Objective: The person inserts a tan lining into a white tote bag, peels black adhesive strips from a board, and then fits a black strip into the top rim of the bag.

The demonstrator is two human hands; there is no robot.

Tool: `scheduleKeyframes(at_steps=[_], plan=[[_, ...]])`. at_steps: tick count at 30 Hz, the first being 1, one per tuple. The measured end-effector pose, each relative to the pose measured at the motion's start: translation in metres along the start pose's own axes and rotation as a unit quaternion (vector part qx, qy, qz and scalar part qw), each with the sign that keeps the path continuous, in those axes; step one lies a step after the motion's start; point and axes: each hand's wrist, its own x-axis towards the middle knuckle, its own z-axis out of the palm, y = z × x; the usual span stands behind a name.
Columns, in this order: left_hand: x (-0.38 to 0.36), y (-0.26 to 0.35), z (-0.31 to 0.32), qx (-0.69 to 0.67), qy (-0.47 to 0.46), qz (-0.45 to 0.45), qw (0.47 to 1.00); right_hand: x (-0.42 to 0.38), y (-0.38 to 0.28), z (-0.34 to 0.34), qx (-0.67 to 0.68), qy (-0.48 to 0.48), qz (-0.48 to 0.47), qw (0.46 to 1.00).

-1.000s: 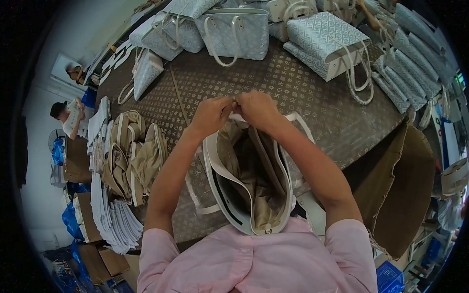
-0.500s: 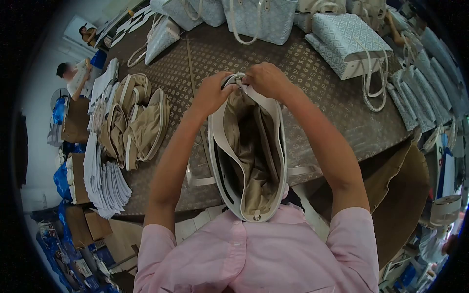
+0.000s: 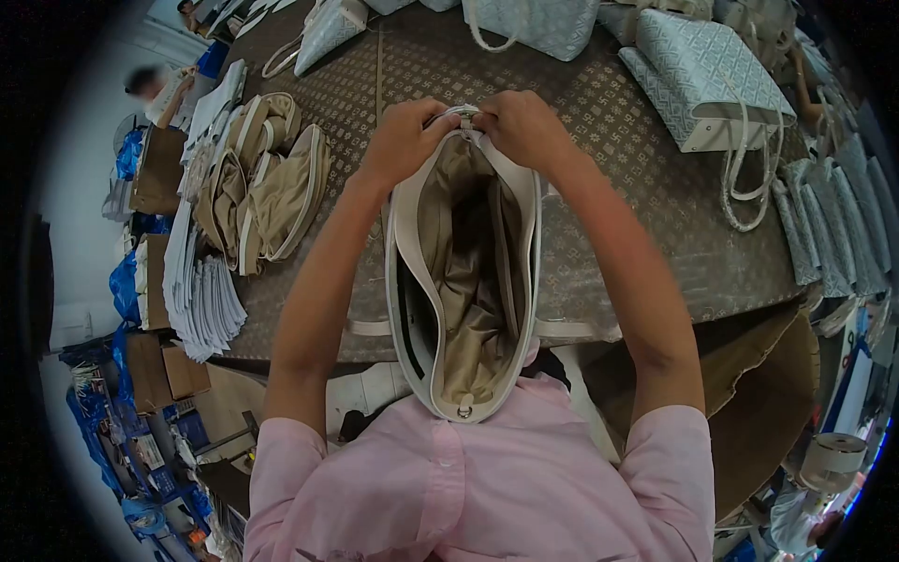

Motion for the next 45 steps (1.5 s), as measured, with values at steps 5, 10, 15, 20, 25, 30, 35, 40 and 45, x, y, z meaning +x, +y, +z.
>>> scheduleKeyframes(at_steps=[5,10,15,20,25,30,35,40,45], plan=[[0.001,0.003,0.001,-0.013,0.012,-0.026,0.999,-0.001,-0.002,0.003,0.121,0.025,0.021,0.992],[0.008,0.002,0.001,-0.036,0.010,-0.064,0.997,0.004,0.001,0.004,0.182,0.028,0.025,0.983],[0.008,-0.001,0.006,-0.133,0.029,-0.055,0.989,0.012,0.007,0.000,0.157,0.008,-0.041,0.987],[0.013,0.002,0.003,-0.201,-0.011,-0.142,0.969,0.018,0.007,0.000,0.137,0.008,-0.044,0.990],[0.008,0.003,0.003,-0.192,0.020,-0.160,0.968,0.021,0.006,0.003,0.173,-0.012,0.009,0.985],[-0.016,0.009,0.004,0.075,0.058,-0.090,0.991,0.023,0.004,0.009,0.093,0.023,-0.077,0.992],[-0.004,0.005,0.007,0.183,0.064,-0.090,0.977,0.041,-0.006,0.002,-0.146,-0.083,-0.137,0.976],[-0.033,0.021,-0.023,-0.049,-0.020,-0.196,0.979,0.055,0.006,0.005,-0.027,-0.074,-0.272,0.959],[-0.157,0.078,-0.038,0.036,0.124,-0.099,0.987,0.051,0.023,0.001,-0.056,-0.049,-0.297,0.952]])
